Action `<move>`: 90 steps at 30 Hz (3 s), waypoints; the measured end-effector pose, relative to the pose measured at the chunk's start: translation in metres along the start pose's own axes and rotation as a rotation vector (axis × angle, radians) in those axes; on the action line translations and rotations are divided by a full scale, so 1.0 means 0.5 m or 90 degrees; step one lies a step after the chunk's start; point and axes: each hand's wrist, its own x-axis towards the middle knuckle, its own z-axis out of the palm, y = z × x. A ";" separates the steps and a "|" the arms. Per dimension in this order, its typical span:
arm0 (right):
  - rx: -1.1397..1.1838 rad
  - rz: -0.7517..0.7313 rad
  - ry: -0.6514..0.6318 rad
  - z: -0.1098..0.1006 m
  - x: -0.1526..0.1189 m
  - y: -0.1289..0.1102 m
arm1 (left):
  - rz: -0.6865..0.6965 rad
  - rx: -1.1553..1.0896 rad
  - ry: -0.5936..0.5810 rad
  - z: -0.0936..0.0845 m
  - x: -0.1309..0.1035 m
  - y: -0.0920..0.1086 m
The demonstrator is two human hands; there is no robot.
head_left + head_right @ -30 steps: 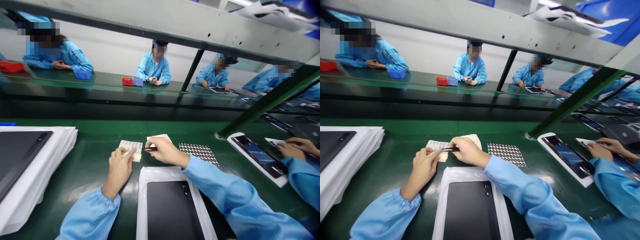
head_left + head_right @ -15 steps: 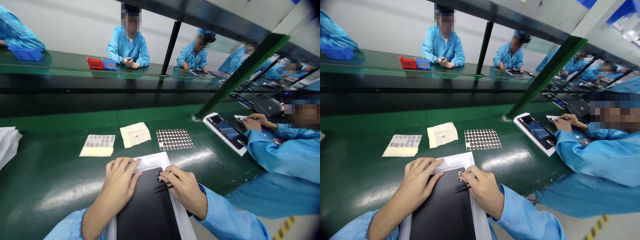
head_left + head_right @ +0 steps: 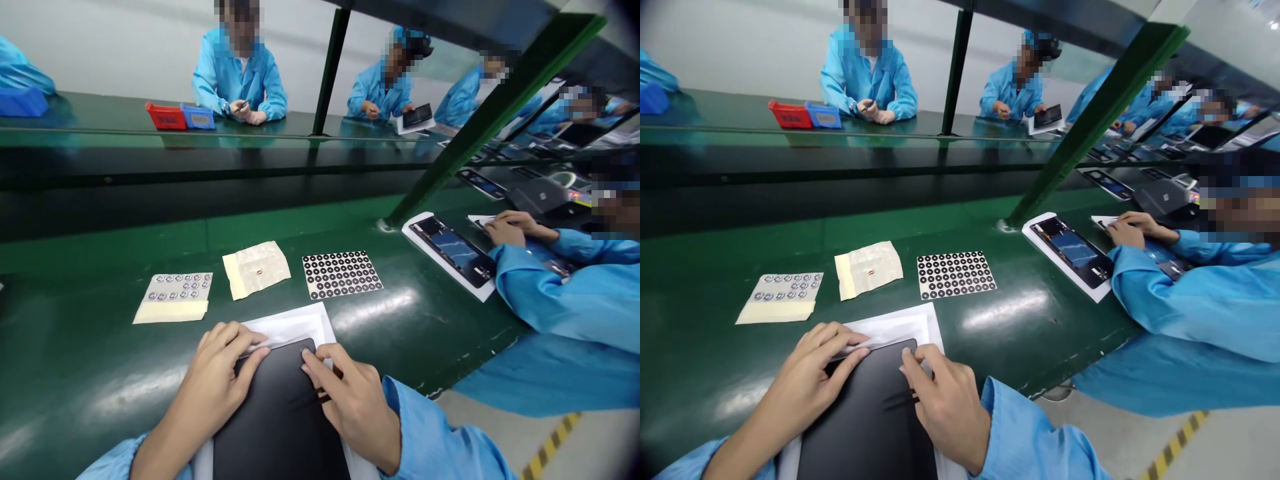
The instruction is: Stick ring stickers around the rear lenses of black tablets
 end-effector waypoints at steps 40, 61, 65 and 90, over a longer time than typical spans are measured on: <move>0.629 0.403 -0.172 -0.030 0.083 0.063 | 0.076 -0.013 0.079 -0.011 -0.009 0.019; 0.786 0.459 -0.261 0.003 0.072 0.059 | 0.000 -0.051 0.087 0.015 -0.003 0.019; 0.757 0.412 -0.205 0.011 0.076 0.056 | -0.009 -0.061 0.075 0.010 -0.003 0.020; 0.648 0.681 -0.037 -0.160 0.038 0.012 | -0.457 -0.751 0.092 -0.072 -0.105 -0.002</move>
